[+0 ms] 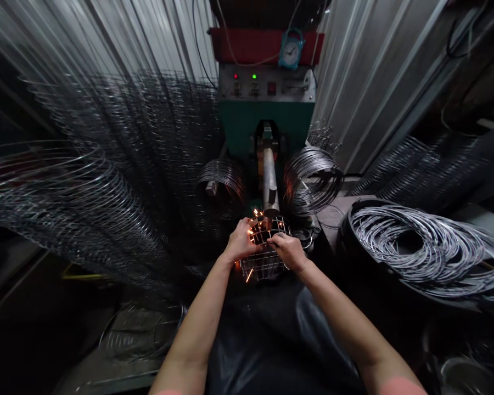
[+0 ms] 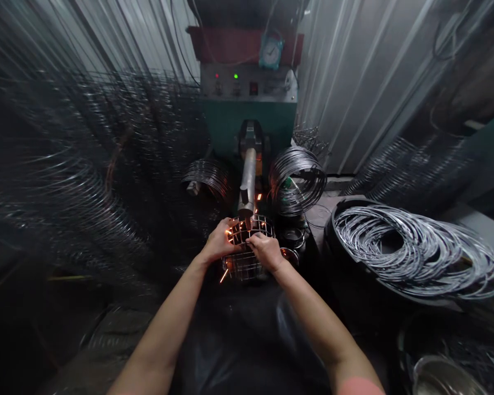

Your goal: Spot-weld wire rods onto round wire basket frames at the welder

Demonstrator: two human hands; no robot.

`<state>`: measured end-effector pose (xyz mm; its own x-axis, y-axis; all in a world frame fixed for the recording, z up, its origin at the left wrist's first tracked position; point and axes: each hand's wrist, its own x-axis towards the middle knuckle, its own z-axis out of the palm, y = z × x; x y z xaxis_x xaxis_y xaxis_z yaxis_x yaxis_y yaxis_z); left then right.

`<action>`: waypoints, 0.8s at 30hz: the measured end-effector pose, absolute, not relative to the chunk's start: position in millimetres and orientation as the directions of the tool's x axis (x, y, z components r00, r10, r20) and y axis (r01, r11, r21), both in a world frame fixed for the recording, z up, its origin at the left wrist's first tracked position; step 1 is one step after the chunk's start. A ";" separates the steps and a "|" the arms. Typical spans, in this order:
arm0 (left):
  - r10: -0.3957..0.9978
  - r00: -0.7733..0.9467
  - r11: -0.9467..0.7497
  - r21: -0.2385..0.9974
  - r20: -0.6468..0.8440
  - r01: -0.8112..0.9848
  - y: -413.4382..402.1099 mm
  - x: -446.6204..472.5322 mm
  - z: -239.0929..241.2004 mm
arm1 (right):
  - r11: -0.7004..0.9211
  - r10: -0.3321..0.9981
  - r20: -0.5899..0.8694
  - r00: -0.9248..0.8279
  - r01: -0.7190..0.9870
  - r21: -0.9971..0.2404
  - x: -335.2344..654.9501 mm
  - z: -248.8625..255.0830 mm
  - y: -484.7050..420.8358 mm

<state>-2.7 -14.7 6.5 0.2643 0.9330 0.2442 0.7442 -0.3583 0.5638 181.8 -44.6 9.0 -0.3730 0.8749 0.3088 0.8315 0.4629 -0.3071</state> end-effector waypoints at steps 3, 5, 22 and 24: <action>0.941 0.243 -0.337 0.584 0.236 0.738 -11.9 -3.3 3.8 | 0.435 0.875 0.400 -0.274 0.807 -0.400 184.9 3.2 -58.1; 0.939 0.247 -0.342 0.591 0.239 0.731 -7.4 -4.2 1.1 | 0.441 0.872 0.436 -0.224 0.746 -0.498 191.2 -5.4 -74.3; 0.945 0.239 -0.327 0.582 0.225 0.745 20.3 -3.4 8.2 | 0.119 0.991 0.070 -0.110 0.546 -0.829 243.0 -111.2 -183.5; 0.934 0.275 -0.357 0.593 0.228 0.721 11.5 -5.6 6.7 | 0.125 0.992 0.081 -0.102 0.579 -0.806 243.7 -100.5 -183.3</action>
